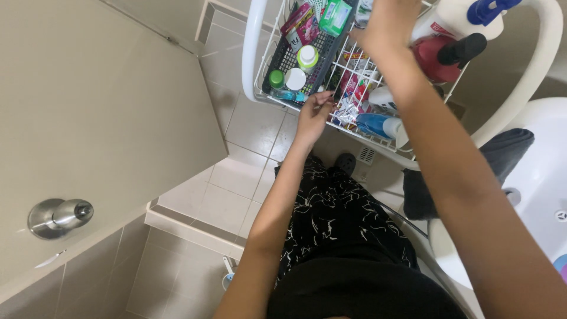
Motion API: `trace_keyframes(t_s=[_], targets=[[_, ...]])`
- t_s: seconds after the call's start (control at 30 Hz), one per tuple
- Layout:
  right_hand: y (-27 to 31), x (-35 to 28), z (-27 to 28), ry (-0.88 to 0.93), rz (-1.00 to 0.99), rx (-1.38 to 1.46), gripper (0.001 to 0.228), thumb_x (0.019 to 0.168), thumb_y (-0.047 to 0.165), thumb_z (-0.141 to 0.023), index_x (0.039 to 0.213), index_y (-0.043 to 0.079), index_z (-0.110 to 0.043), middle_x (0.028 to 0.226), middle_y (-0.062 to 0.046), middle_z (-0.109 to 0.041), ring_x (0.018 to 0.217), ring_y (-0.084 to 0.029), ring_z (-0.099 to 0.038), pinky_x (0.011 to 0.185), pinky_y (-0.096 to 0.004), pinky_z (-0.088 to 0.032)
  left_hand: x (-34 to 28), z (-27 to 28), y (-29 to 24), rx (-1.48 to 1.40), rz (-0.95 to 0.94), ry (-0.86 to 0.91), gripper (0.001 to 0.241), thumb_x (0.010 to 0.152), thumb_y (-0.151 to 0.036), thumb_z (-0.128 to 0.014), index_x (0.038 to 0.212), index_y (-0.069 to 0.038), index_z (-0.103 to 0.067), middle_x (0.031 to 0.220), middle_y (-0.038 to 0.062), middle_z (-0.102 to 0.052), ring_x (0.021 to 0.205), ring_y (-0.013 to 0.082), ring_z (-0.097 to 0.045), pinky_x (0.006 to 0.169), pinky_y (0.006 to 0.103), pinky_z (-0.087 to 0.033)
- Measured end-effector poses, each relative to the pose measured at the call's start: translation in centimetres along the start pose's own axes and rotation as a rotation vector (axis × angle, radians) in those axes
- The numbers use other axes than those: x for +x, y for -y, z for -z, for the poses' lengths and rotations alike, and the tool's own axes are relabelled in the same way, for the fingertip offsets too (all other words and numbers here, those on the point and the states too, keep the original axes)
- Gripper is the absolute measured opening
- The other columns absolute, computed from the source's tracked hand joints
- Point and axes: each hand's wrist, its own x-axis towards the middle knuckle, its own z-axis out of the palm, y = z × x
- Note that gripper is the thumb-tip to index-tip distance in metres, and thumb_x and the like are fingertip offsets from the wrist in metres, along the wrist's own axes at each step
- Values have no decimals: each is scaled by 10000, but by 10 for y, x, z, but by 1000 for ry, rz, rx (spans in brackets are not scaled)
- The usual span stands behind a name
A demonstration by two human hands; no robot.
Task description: The person organizes a white wire bathroom caddy by rearranging various bottles, a towel, and small packets. They pick up and reposition items like shampoo bottles and a dark towel, then place a small pink packet into the caddy.
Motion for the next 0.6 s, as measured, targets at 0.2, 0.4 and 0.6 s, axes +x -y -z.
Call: trace_keyframes(t_s=[0.2, 0.4, 0.6], targets=[[75, -28, 9, -85, 31, 109, 1102, 448, 249, -1010, 1411, 1, -536, 1318, -332, -514, 1209, -528, -447, 999, -597, -367, -21, -8, -72, 310, -142, -260, 318, 952, 19, -582, 1268, 18, -620, 1170, 103, -709, 919, 152, -705, 778, 277, -586], [84, -56, -42, -9, 114, 477, 683, 845, 134, -895, 1432, 48, -558, 1389, -204, -570, 1248, -428, -521, 1070, -488, -425, -28, -1, -108, 487, -420, -424, 305, 944, 47, -604, 1246, 7, -623, 1150, 129, -694, 964, 189, -710, 822, 295, -599], [89, -56, -46, 6, -2, 507, 291, 917, 45, -748, 1198, 38, -670, 1195, -177, -670, 1108, -429, -597, 981, -484, -471, -34, 1, -134, 579, -398, -460, 320, 916, 36, -613, 1231, -18, -633, 1132, 123, -681, 1007, 233, -692, 859, 351, -568]])
